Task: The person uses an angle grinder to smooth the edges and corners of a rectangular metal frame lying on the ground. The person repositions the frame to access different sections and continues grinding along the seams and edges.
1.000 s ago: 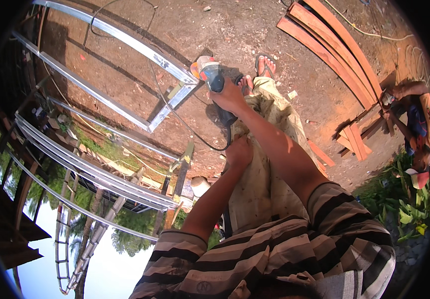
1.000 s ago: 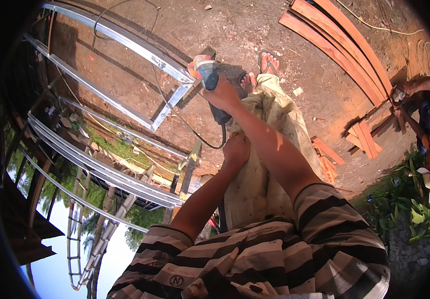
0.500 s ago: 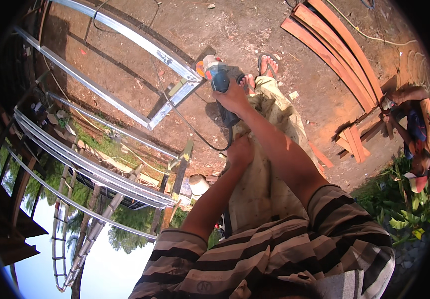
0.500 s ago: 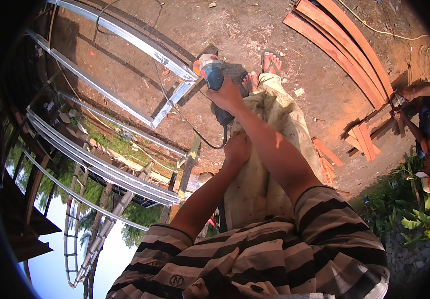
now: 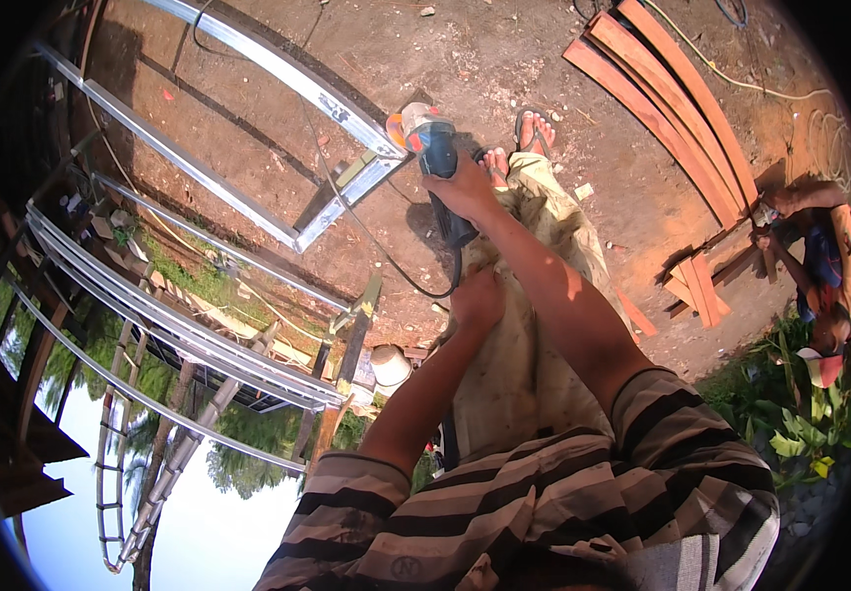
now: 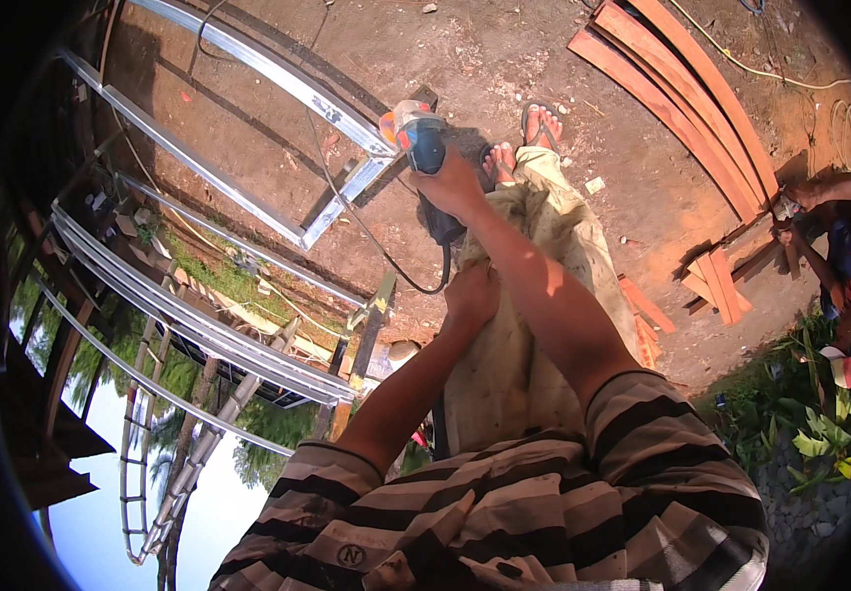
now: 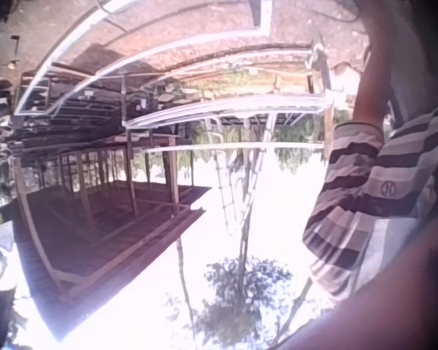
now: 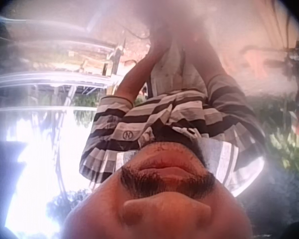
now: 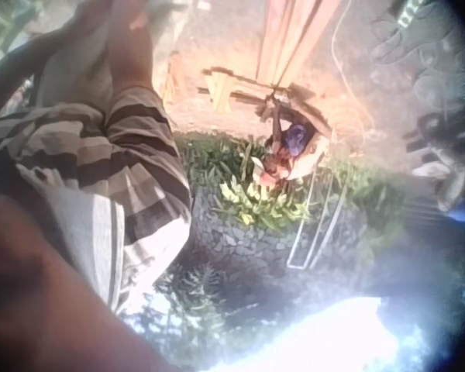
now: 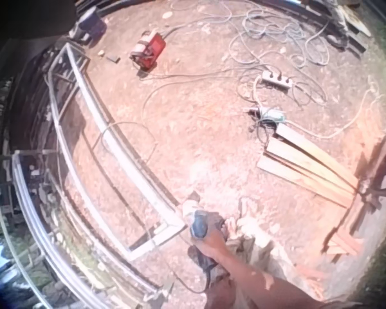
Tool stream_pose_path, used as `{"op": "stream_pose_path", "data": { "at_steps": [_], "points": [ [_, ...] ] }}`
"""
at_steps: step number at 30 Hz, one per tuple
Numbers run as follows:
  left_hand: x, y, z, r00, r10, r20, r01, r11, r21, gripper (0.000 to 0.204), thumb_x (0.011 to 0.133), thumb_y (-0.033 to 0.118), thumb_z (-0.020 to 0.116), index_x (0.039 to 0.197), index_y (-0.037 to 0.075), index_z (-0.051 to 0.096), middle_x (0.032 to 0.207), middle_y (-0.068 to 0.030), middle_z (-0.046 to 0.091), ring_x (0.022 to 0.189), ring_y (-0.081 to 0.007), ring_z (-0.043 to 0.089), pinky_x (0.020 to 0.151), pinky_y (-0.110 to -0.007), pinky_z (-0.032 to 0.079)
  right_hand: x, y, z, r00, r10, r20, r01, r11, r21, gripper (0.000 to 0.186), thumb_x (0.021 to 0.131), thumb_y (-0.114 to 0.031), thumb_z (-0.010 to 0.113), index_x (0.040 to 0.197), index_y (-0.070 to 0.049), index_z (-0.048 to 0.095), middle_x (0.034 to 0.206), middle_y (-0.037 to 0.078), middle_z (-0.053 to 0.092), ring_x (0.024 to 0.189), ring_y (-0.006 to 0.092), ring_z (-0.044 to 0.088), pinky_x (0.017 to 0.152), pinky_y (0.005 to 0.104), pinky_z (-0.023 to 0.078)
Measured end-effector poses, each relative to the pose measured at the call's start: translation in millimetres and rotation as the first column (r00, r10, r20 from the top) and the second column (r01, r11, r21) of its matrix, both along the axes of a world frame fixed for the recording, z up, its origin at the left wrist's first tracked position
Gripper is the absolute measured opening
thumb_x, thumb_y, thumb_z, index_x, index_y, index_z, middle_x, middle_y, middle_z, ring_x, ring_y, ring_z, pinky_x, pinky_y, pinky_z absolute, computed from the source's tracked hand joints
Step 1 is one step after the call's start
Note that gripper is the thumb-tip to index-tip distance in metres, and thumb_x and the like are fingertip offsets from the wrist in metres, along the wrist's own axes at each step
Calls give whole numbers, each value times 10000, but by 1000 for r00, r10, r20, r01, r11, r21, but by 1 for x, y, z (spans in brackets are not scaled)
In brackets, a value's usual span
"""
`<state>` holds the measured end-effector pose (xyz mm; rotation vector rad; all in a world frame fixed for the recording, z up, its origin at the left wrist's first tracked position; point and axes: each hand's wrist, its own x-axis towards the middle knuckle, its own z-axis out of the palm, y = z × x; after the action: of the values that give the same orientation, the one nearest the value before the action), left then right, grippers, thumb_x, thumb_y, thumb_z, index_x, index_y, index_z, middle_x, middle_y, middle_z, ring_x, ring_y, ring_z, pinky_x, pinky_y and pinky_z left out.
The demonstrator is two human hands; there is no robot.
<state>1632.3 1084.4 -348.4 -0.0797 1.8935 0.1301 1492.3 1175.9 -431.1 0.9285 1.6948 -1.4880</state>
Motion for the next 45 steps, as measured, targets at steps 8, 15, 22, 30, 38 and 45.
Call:
{"op": "stream_pose_path", "data": {
  "at_steps": [8, 15, 22, 30, 38, 45],
  "points": [
    [16, -8, 1, 975, -59, -215, 79, 993, 84, 299, 1029, 275, 551, 1195, 83, 708, 1309, -140, 657, 1076, -393, 695, 929, -521, 559, -19, 1, 9, 999, 45, 6, -44, 999, -15, 755, 783, -458, 818, 1238, 86, 561, 1138, 306, 706, 1103, 436, 702, 950, 465, 536],
    [-50, 2, 76, 666, 544, -510, -126, 756, 642, 194, 1040, 154, 611, 1168, 17, 658, 1061, -171, 704, 911, -337, 695, 849, -422, 558, 5, 1, -18, 998, -31, -46, 29, 999, -35, 742, 783, -459, 810, 1248, 69, 577, 1124, 285, 718, 1084, 409, 711, 950, 451, 533],
    [-122, 9, 2, 265, 963, 44, -927, 242, 287, 608, 1125, 555, 390, 1214, -7, 604, 938, -123, 681, 774, -214, 683, 615, -325, 540, 8, -4, -17, 967, -234, -99, 229, 972, -59, 689, 783, -450, 807, 1227, 41, 617, 1094, 246, 733, 1057, 365, 714, 963, 420, 519],
    [-96, 7, -29, 383, 923, -42, -838, 366, 405, 681, 1133, 563, 342, 1099, -55, 626, 953, -129, 668, 776, -198, 660, 690, -335, 548, 11, 11, 14, 978, -206, 1, 206, 978, 9, 626, 766, -429, 811, 1121, 56, 634, 996, 234, 733, 970, 363, 717, 925, 429, 530],
    [-95, -7, -63, 258, 966, -29, -883, 248, 398, 805, 1049, 679, 489, 1395, -47, 456, 1316, -212, 582, 1181, -275, 594, 986, -388, 499, 16, 11, 31, 996, -69, -62, 76, 990, 118, 748, 802, -589, 807, 1128, 38, 560, 995, 321, 713, 995, 480, 712, 866, 525, 553],
    [-142, 10, -30, 114, 955, 275, -977, 58, 203, 679, 906, 490, 778, 1411, 111, 529, 1359, -124, 607, 1241, -275, 594, 1019, -481, 498, 17, 16, 16, 996, -91, -13, 90, 992, -94, 738, 916, -565, 709, 1227, 88, 563, 1161, 321, 670, 1075, 479, 670, 917, 511, 519]
  ]
}}
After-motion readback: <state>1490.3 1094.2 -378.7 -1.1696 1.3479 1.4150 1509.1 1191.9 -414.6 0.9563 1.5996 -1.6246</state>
